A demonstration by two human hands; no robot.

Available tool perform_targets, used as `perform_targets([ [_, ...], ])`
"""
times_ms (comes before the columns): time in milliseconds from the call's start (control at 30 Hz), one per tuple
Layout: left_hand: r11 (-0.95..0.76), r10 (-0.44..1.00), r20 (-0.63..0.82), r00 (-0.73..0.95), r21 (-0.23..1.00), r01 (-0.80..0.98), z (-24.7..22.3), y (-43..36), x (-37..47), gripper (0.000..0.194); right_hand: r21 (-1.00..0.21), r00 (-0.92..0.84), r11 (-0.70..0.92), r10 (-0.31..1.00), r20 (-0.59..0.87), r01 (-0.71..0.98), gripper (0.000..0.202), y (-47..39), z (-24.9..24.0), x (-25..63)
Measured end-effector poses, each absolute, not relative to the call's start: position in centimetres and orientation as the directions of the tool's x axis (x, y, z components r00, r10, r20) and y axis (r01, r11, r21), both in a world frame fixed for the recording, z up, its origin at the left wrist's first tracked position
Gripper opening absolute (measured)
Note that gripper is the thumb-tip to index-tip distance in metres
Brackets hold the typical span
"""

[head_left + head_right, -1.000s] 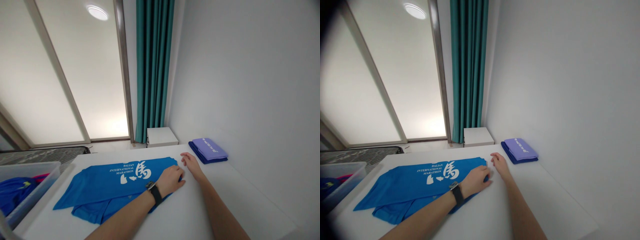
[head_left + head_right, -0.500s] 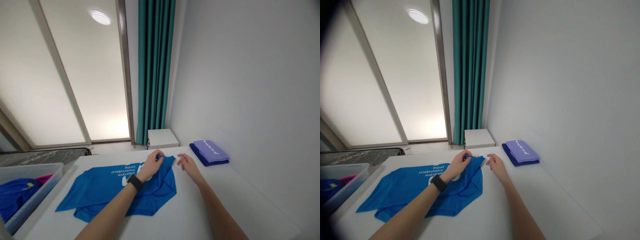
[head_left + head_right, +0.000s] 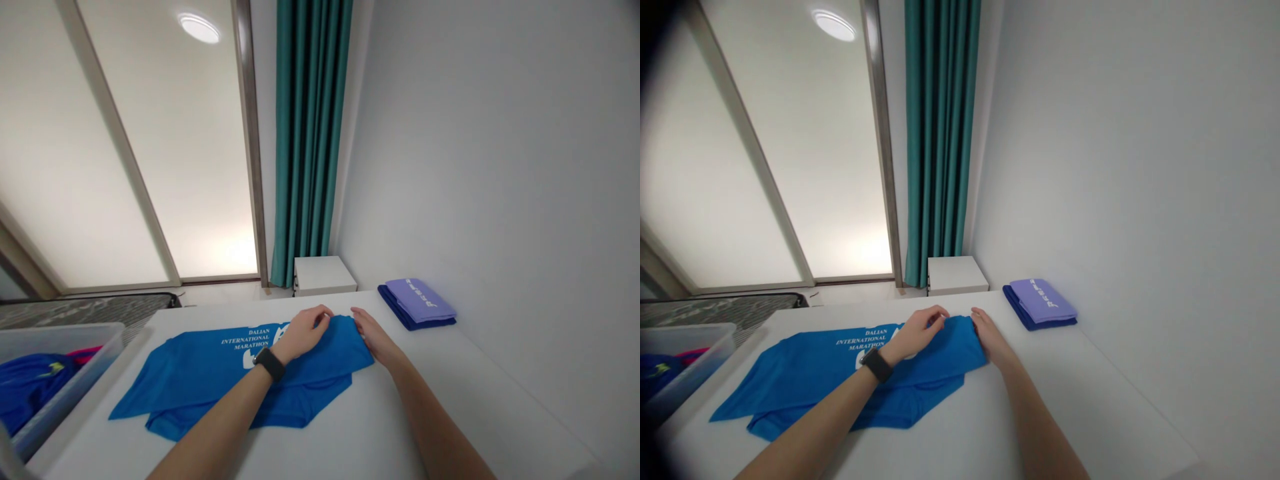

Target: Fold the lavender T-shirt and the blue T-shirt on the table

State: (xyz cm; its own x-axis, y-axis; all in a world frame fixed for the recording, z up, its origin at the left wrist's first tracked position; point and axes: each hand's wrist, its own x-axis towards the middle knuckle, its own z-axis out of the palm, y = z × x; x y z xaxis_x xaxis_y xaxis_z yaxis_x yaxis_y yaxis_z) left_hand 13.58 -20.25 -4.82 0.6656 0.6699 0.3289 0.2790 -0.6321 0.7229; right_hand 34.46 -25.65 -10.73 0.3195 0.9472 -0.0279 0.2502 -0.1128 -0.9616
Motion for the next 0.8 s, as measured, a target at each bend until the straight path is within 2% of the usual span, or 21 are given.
perform_targets([
  [100,-0.619,0.719,0.288,0.632,0.678,0.395,-6.6,-18.9,13.0,0.023,-0.954,0.282,-0.241,0.941,-0.186,0.177,0.039,-25.0,-10.1,34.7],
  [333,-0.598,0.734,0.253,0.63,0.681,0.423,-8.6,-18.4,12.5,0.024,-0.898,0.203,-0.312,0.945,-0.259,0.31,0.03,-21.6,-8.4,35.1],
  [533,-0.602,0.727,0.245,0.641,0.677,0.424,-8.3,-18.8,12.6,0.025,-0.893,0.153,-0.224,0.972,-0.177,0.39,0.026,-20.4,-8.3,34.2],
  [800,-0.607,0.732,0.262,0.629,0.671,0.427,-8.9,-18.5,12.6,0.025,-0.864,0.222,-0.092,0.975,0.023,0.495,0.028,-21.6,-9.9,34.1],
])
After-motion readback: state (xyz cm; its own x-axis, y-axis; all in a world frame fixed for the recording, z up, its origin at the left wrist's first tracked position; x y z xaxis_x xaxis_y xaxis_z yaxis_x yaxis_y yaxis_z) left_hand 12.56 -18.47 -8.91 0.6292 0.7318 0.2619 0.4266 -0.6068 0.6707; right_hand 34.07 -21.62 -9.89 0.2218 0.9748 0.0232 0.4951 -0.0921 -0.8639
